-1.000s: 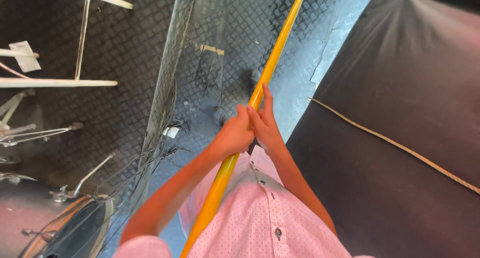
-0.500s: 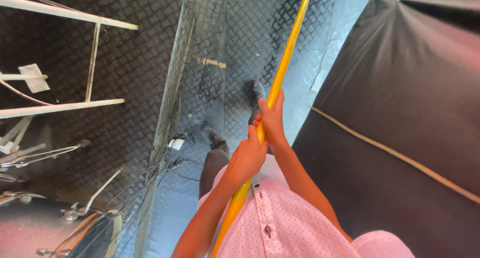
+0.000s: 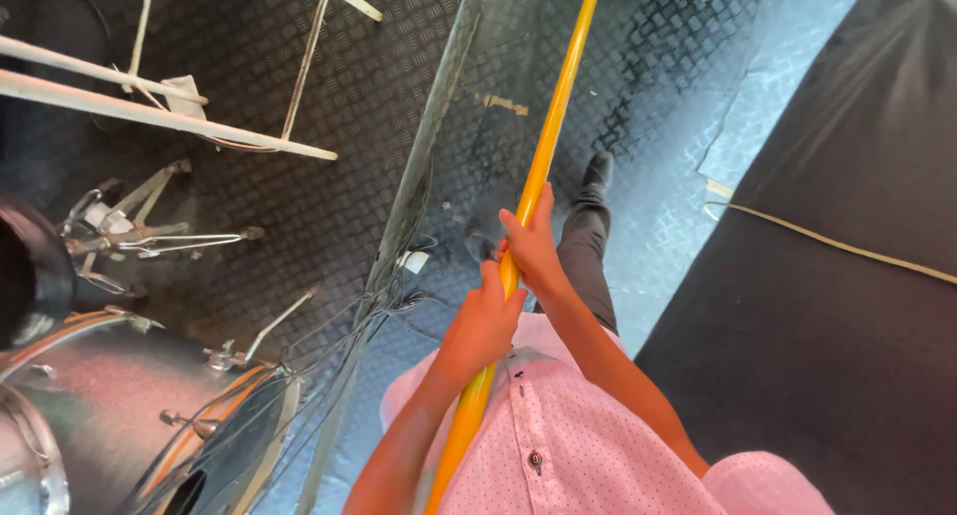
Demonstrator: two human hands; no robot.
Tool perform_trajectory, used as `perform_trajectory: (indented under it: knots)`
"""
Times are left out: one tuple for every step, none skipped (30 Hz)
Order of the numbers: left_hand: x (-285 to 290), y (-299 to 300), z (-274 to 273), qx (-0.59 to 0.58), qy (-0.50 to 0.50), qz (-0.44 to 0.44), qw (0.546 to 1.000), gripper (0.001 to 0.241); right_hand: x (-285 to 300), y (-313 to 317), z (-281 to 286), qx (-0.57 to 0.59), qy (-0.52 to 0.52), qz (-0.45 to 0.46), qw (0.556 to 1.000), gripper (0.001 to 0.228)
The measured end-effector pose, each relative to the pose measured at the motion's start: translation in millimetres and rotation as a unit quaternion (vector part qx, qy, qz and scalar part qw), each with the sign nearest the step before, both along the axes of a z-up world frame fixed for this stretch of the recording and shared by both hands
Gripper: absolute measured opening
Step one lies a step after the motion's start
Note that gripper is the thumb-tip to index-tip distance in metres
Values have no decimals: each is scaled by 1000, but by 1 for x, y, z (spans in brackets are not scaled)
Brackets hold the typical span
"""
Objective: Mopping a black diamond plate floor using a yellow-handled mop.
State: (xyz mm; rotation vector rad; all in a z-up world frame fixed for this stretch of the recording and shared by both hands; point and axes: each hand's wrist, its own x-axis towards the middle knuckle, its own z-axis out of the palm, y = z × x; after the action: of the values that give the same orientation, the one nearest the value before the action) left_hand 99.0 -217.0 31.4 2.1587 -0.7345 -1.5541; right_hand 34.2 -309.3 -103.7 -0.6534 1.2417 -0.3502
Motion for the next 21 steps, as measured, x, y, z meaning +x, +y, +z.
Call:
perform_trajectory:
  knots:
    - [3, 5, 0, 1, 2, -5, 1000, 41, 4, 5, -1, 1, 2, -5, 1000, 92]
    - [5, 10, -1, 8, 61, 48, 997, 37, 8, 9, -2, 16, -8, -8, 1000, 92]
    - [4, 10, -3, 12, 122, 108, 987, 34, 9, 8, -3, 28, -14, -4, 1000, 92]
    - [4, 8, -10, 10, 128, 109, 986, 34, 8, 4, -6, 26, -8, -2, 1000, 92]
    - [5, 5, -16, 3, 127, 107, 986, 36, 9, 1, -8, 34, -8, -5, 999, 93]
    - [5, 2, -23, -4, 127, 106, 986, 37, 9, -4, -11, 42, -8, -8, 999, 93]
    - [7, -7, -20, -3, 128, 109, 986, 37, 9, -10, -13, 43, -6, -5, 999, 93]
    - [9, -18, -18, 17, 120, 99, 988, 39, 9, -17, -16, 42, -5, 2, 999, 94]
    - [13, -32, -16, 37, 110, 88, 989, 42, 11, -27, -20, 41, -5, 8, 999, 95]
    - [13, -39, -18, 38, 111, 90, 989, 42, 12, -34, -20, 42, -5, 10, 999, 95]
    - [14, -48, -19, 31, 101, 90, 990, 43, 13, -43, -21, 46, -7, 8, 999, 96]
    - [15, -59, -20, 24, 91, 90, 991, 44, 14, -54, -22, 51, -9, 6, 999, 96]
    - [18, -74, -14, 24, 91, 90, 992, 44, 17, -65, -21, 51, -9, 6, 999, 96]
    - [20, -91, -8, 44, 90, 91, 991, 46, 19, -79, -20, 51, -6, 15, 999, 96]
    - [23, -108, -3, 65, 91, 91, 990, 48, 21, -93, -20, 52, -2, 22, 998, 96]
    - [26, -124, -4, 65, 91, 89, 990, 48, 23, -108, -21, 53, -2, 20, 998, 96]
    - [28, -142, -5, 62, 78, 79, 992, 47, 25, -126, -22, 60, -18, 13, 998, 96]
    - [29, -162, -6, 60, 65, 70, 994, 46, 27, -146, -24, 67, -34, 6, 997, 96]
    - [29, -179, -14, 61, 65, 70, 994, 46, 30, -168, -23, 69, -35, 6, 997, 96]
    - [28, -198, -22, 52, 24, 40, 998, 46, 31, -190, -22, 71, -46, 9, 996, 95]
    - [26, -219, -30, 42, -15, 9, 999, 46, 32, -216, -20, 73, -56, 12, 996, 94]
